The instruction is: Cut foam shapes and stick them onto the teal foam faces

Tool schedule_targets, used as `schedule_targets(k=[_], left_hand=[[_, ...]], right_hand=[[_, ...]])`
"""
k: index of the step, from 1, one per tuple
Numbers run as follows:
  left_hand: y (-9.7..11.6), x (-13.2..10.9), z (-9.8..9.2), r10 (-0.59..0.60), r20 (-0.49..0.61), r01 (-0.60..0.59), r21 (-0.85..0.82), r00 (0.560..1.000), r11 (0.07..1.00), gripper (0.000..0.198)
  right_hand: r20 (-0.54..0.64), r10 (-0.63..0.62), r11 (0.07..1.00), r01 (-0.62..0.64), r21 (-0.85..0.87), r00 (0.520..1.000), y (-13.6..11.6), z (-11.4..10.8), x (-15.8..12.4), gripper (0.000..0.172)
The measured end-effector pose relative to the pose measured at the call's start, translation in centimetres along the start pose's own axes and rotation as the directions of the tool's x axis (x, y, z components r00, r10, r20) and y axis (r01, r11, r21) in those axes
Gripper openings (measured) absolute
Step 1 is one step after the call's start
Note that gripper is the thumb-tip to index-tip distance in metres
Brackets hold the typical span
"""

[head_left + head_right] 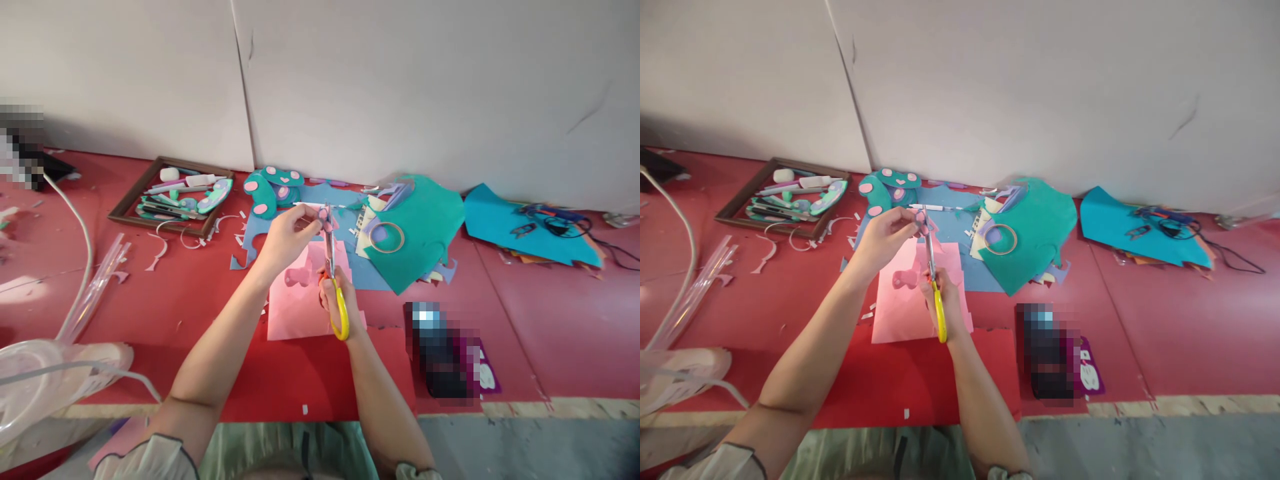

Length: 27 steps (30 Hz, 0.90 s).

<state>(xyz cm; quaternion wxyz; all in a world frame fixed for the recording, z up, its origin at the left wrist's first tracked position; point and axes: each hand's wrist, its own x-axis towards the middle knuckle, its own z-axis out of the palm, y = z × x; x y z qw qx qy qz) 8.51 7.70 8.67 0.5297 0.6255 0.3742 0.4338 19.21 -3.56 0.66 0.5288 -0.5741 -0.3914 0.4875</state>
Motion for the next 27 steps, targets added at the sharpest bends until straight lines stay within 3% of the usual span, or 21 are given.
schedule_targets(k=[9, 18, 27], left_hand=[[-0.3, 0.0, -0.1, 0.046, 0.006, -0.046, 0.059, 0.999, 0.997, 0.008], [0.4, -0.1, 0.1, 0.002, -0.049, 0.000, 0.047, 0.999, 0.999, 0.005], [-0.2, 0.1, 0.1, 0.018, -0.023, -0.017, 0.079, 1.000, 0.997, 0.006]], right_hand=[[0.005, 0.029, 0.999, -0.029, 0.034, 1.000, -0.3, 0.0, -0.1, 0.034], [0.018, 0.001, 0.999, -0.001, 0.044, 1.000, 0.8, -0.3, 0.2, 0.033], [-0.005, 0.020, 0.998, -0.019, 0.060, 1.000, -0.4, 0.2, 0.0, 0.036]])
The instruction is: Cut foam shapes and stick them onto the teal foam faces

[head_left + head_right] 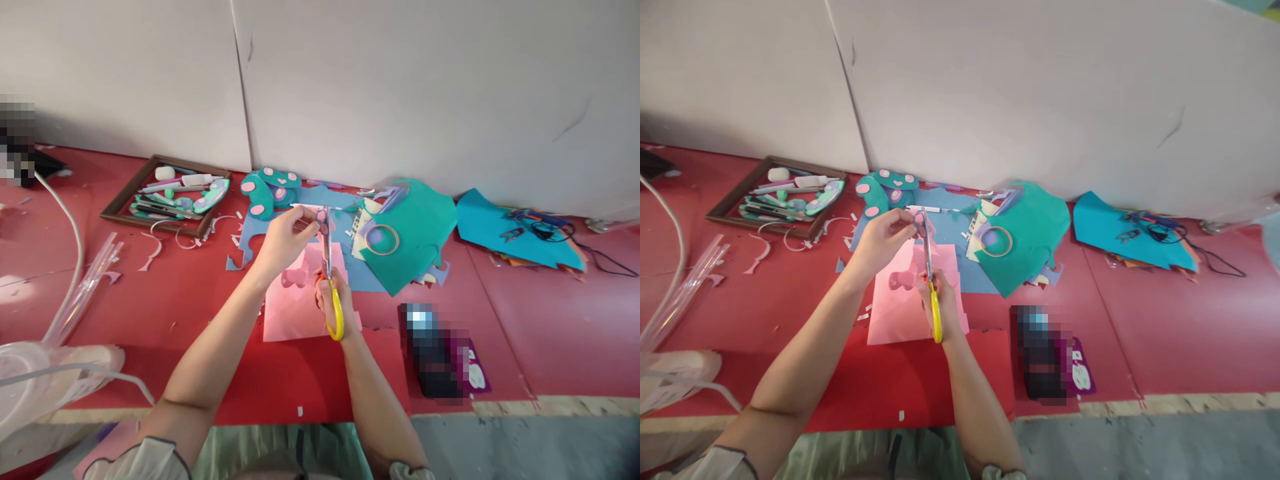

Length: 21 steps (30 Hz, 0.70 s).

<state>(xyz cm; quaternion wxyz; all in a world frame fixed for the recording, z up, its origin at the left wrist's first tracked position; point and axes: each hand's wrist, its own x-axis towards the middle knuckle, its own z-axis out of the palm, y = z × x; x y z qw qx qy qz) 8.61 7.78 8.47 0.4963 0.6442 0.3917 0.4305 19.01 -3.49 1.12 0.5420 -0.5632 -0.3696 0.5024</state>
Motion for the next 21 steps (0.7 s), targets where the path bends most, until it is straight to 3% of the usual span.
schedule_targets(k=[15, 21], left_hand=[[0.39, -0.11, 0.13, -0.011, 0.023, 0.011, 0.001, 1.000, 1.000, 0.011], [0.38, -0.04, 0.25, -0.019, 0.021, 0.021, -0.075, 1.000, 0.997, 0.011]], right_hand=[[0.009, -0.020, 0.999, 0.020, -0.040, 1.000, 0.34, -0.24, 0.05, 0.037], [0.021, -0.024, 1.000, 0.024, -0.017, 0.999, 0.65, -0.33, 0.11, 0.035]])
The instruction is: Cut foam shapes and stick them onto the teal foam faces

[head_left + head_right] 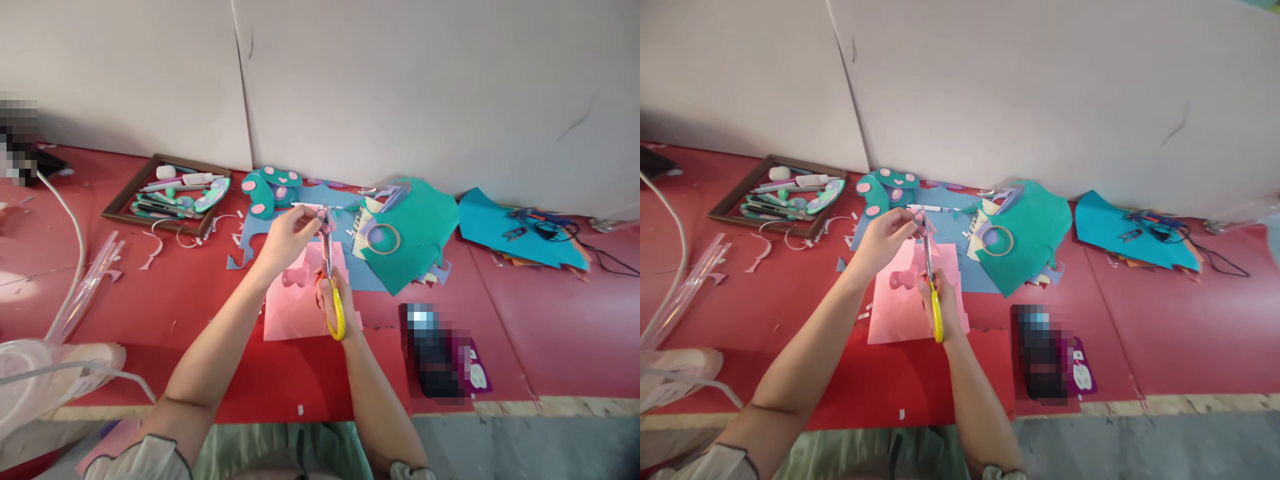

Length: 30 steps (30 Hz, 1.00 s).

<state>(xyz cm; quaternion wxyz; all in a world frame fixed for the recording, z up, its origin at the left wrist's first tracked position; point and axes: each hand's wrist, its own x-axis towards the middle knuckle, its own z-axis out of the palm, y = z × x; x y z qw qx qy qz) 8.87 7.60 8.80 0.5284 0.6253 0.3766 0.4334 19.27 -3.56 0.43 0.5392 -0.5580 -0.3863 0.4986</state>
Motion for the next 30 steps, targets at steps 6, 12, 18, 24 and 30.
schedule_targets(k=[6, 12, 18, 24, 30], left_hand=[[-0.18, -0.01, -0.09, 0.009, -0.005, -0.009, 0.029, 1.000, 1.000, 0.009], [-0.16, -0.06, -0.19, 0.026, -0.010, -0.025, 0.064, 1.000, 0.998, 0.010], [0.18, -0.16, -0.16, 0.010, -0.029, -0.008, 0.079, 1.000, 0.997, 0.010], [0.16, -0.12, -0.18, 0.033, -0.023, -0.031, 0.094, 0.999, 0.995, 0.011], [0.40, -0.22, -0.23, 0.054, 0.005, -0.054, 0.036, 0.999, 0.998, 0.008]], right_hand=[[0.012, -0.014, 1.000, 0.014, -0.010, 1.000, -0.21, -0.02, -0.10, 0.032], [-0.003, -0.017, 1.000, 0.017, -0.001, 1.000, 0.31, -0.07, 0.06, 0.030], [0.011, -0.029, 1.000, 0.029, 0.000, 1.000, 0.57, -0.17, 0.18, 0.029], [0.017, -0.003, 1.000, 0.003, -0.003, 1.000, 0.46, -0.15, 0.15, 0.031], [0.062, -0.085, 0.996, 0.085, 0.002, 0.995, -0.04, -0.19, -0.09, 0.039]])
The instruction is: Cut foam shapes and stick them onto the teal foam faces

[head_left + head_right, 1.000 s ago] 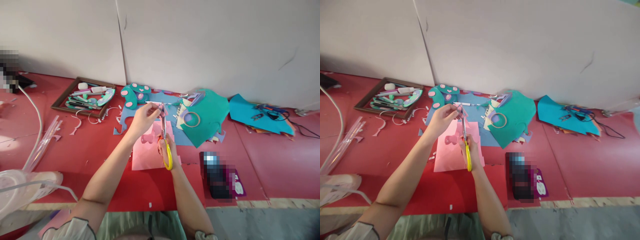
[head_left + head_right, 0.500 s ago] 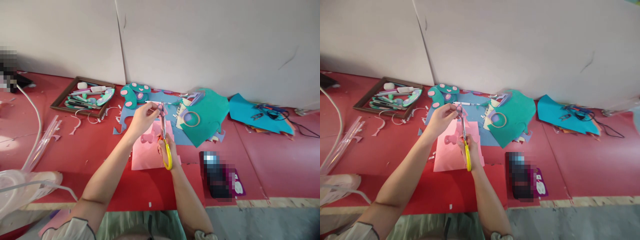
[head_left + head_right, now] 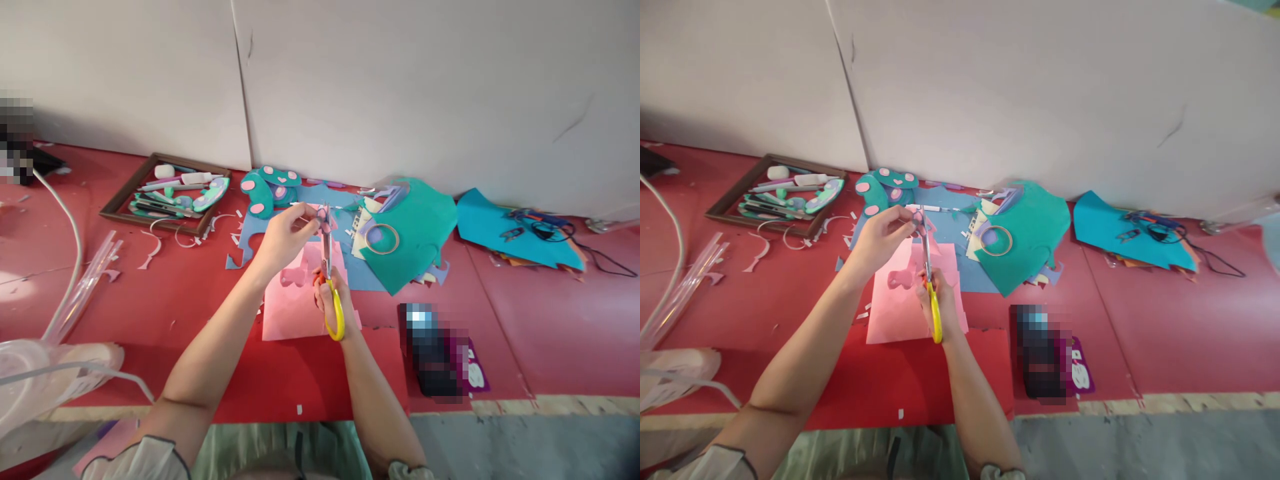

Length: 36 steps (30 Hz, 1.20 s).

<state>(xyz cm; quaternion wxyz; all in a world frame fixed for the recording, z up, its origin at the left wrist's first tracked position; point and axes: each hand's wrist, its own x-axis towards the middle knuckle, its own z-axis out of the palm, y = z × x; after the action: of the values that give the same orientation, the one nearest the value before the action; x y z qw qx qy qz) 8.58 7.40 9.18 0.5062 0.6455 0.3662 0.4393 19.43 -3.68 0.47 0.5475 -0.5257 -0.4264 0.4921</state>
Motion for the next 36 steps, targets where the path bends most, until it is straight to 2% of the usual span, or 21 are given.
schedule_targets(k=[9, 19, 36], left_hand=[[0.0, 0.0, -0.4, 0.030, 0.033, -0.031, 0.034, 0.999, 0.999, 0.007], [-0.3, 0.0, -0.5, 0.005, 0.030, -0.005, -0.003, 1.000, 1.000, 0.007], [0.1, -0.1, -0.4, -0.006, 0.039, 0.007, -0.015, 0.999, 1.000, 0.007]], right_hand=[[0.050, -0.043, 0.999, 0.042, 0.022, 0.998, 0.5, -0.3, -0.1, 0.038], [0.017, -0.087, 0.996, 0.087, 0.003, 0.996, 0.7, -0.4, -0.1, 0.033], [-0.001, -0.031, 0.999, 0.031, 0.010, 1.000, 0.1, -0.1, -0.2, 0.037]])
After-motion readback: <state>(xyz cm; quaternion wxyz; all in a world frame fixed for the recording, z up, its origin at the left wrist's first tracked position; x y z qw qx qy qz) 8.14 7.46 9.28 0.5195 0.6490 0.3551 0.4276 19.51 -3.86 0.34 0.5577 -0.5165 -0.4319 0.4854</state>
